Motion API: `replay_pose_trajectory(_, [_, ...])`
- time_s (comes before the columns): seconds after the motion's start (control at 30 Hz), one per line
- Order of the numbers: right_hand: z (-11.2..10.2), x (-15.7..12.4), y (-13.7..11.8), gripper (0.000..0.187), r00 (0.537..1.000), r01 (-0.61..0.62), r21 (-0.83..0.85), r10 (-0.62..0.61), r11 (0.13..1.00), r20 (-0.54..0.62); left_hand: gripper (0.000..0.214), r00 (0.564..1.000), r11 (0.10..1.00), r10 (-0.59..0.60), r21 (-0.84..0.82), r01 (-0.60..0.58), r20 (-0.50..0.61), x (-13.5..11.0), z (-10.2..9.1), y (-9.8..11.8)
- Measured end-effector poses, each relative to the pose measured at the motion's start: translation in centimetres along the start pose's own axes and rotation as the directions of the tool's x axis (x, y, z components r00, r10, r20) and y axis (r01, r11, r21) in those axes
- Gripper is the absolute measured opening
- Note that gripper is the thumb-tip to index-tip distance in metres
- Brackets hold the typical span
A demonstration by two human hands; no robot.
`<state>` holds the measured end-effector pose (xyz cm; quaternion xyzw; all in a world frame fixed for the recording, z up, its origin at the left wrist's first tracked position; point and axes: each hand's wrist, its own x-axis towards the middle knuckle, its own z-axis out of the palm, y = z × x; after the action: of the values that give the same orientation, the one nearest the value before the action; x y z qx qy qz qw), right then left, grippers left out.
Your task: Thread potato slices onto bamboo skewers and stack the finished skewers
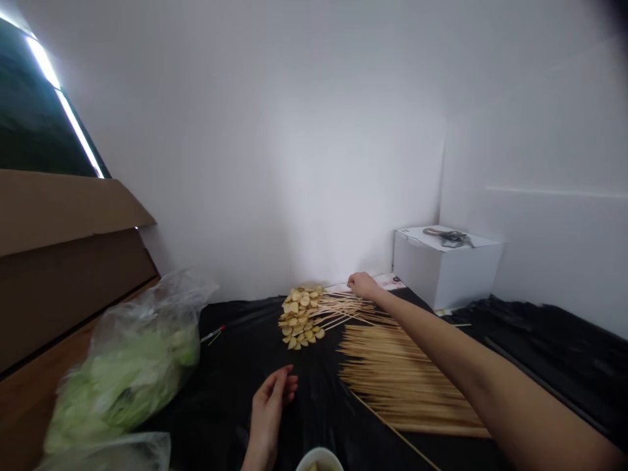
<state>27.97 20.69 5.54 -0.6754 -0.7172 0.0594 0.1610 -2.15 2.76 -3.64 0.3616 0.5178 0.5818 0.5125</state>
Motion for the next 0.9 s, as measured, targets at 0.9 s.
replay_pose_trajectory(0.9, [5.7, 6.5, -3.9, 0.029, 0.98, 0.08, 0.068, -0.091, 0.994, 0.179, 0.056, 0.996, 0.993, -0.084, 0.08, 0.083, 0.004, -0.3, 0.2, -0.1])
